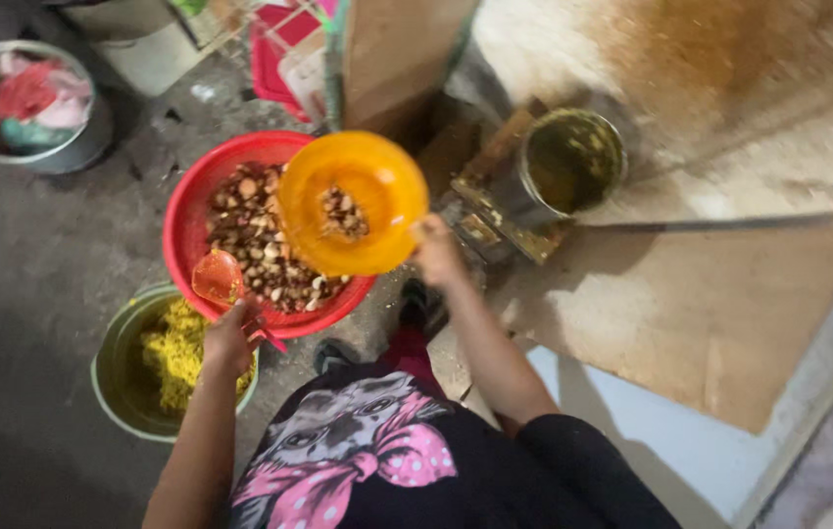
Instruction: The person repeatedly scoops yellow cassava pulp from a metal bowl into a grinding machine using a red spatula, then scrapes the ground material back into the bowl. They also transfer brown cassava pieces from a red basket into a yellow bowl and feed them into the machine.
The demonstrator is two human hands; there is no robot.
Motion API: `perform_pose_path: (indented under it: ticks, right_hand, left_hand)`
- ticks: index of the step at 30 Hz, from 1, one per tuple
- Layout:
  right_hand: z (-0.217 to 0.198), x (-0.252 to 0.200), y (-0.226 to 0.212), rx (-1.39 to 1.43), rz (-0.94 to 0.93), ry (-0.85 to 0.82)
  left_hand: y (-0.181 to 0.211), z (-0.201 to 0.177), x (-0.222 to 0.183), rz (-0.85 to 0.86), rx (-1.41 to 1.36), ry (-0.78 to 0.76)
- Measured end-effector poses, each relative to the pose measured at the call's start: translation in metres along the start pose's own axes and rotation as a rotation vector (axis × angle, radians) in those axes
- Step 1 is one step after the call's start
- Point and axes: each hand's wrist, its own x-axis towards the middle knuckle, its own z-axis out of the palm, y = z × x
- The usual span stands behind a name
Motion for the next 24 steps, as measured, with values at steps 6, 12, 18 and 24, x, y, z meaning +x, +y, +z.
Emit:
perform_pose_path:
  ticks: [6,12,18,24]
  right_hand:
    - [-0.162,-0.034,-0.134,0.248,-0.512,0.286]
    - [-0.234,-0.017,-0.161,0.266,-0.319,0.687]
    - [-0.247,0.000,-0.144,0.156,-0.342,0.768]
    - [-0.258,-0.024,-0.125,0.340,-0.188,0.699]
  left_hand:
    - [-0.007,0.059,0.047,0.074,0.045,-0.037]
    - [0.006,0.112,0.053,0.064,0.125,-0.177]
    - [0.015,0.142,0.050,0.100,0.393,0.041]
    - [0.000,0.138,0.070,0.195,0.165,0.057]
